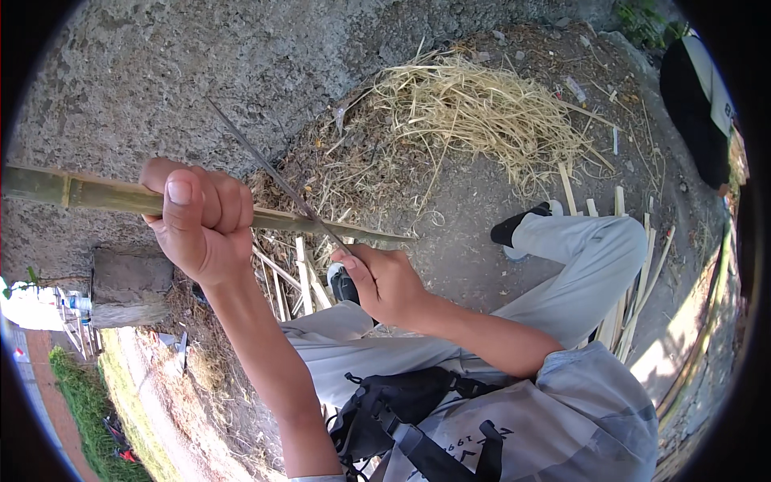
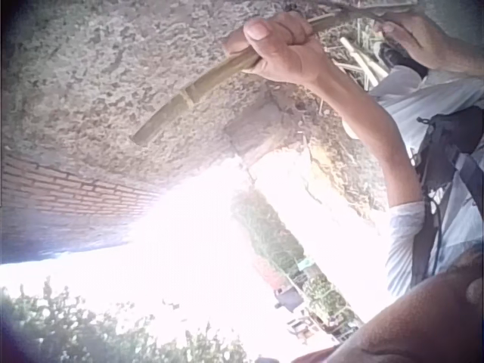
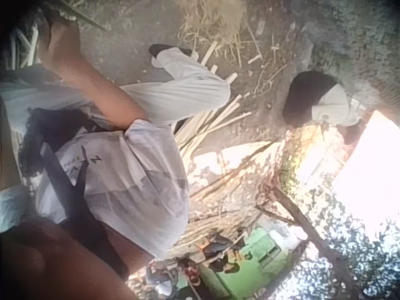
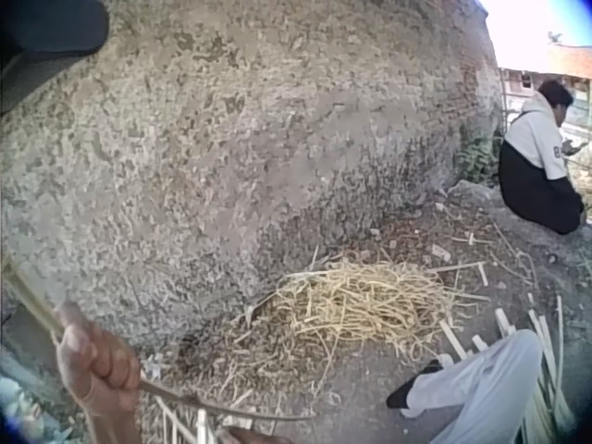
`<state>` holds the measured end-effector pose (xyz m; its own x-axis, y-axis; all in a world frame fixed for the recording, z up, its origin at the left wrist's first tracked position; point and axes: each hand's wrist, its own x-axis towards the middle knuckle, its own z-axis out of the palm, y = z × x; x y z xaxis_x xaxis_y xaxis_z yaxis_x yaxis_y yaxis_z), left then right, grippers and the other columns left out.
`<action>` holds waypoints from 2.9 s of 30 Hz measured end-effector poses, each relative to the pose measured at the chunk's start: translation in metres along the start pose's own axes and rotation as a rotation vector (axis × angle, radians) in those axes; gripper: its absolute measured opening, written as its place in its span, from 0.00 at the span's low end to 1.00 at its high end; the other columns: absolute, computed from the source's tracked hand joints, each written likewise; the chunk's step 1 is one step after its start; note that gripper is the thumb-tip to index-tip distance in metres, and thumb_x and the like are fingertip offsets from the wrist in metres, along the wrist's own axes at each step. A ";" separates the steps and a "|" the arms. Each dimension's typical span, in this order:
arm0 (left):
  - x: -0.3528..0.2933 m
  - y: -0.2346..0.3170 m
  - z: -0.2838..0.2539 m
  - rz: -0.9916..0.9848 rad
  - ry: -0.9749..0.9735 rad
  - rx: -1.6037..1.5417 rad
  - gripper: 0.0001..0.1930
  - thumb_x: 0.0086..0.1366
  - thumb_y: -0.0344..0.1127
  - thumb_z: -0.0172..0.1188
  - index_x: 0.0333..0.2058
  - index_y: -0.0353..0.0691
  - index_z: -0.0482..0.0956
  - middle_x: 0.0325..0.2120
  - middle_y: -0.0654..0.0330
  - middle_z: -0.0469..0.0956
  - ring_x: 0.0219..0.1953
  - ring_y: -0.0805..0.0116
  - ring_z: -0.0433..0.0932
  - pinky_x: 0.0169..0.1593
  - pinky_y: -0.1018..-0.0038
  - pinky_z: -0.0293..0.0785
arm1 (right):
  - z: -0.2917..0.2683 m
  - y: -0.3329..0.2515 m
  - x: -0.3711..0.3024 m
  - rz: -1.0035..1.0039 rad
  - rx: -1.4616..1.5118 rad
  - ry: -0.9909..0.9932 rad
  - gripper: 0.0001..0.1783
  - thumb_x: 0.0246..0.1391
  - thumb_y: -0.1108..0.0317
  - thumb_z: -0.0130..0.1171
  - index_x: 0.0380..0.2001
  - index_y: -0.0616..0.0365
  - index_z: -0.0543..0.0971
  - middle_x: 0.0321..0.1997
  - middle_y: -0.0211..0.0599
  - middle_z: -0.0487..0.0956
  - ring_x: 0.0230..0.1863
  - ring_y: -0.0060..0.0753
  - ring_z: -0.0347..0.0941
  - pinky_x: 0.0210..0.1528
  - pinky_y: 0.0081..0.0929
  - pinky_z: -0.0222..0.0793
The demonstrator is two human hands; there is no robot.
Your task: The person scrapes bamboo strips with a knife and touches their surfaces by hand.
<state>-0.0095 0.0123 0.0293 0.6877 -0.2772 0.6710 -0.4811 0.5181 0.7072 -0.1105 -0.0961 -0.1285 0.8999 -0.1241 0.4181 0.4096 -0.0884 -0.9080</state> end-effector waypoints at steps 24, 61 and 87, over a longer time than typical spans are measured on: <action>-0.008 -0.005 0.006 0.010 -0.107 -0.039 0.17 0.61 0.32 0.61 0.21 0.45 0.59 0.06 0.72 0.52 0.06 0.84 0.45 0.09 0.81 0.41 | -0.035 0.117 -0.064 0.920 -0.301 -0.318 0.32 0.65 0.56 0.36 0.15 0.68 0.73 0.13 0.57 0.71 0.20 0.62 0.71 0.28 0.49 0.68; -0.007 -0.005 0.004 0.038 -0.123 -0.021 0.16 0.60 0.31 0.62 0.23 0.44 0.61 0.06 0.73 0.54 0.06 0.84 0.47 0.08 0.82 0.42 | -0.024 0.103 -0.053 0.698 -0.327 -0.200 0.28 0.63 0.57 0.42 0.18 0.70 0.75 0.18 0.62 0.73 0.25 0.65 0.72 0.32 0.52 0.67; -0.009 0.012 -0.040 0.069 0.138 0.080 0.16 0.64 0.34 0.57 0.20 0.48 0.61 0.07 0.74 0.49 0.08 0.85 0.42 0.09 0.81 0.36 | 0.003 0.102 -0.044 0.376 -0.267 -0.203 0.22 0.63 0.58 0.44 0.28 0.67 0.75 0.18 0.62 0.73 0.25 0.67 0.71 0.30 0.54 0.67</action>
<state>0.0001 0.0533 0.0231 0.7170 -0.1264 0.6855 -0.5676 0.4649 0.6795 -0.1077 -0.0969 -0.2392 0.9997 -0.0040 0.0253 0.0226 -0.3279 -0.9444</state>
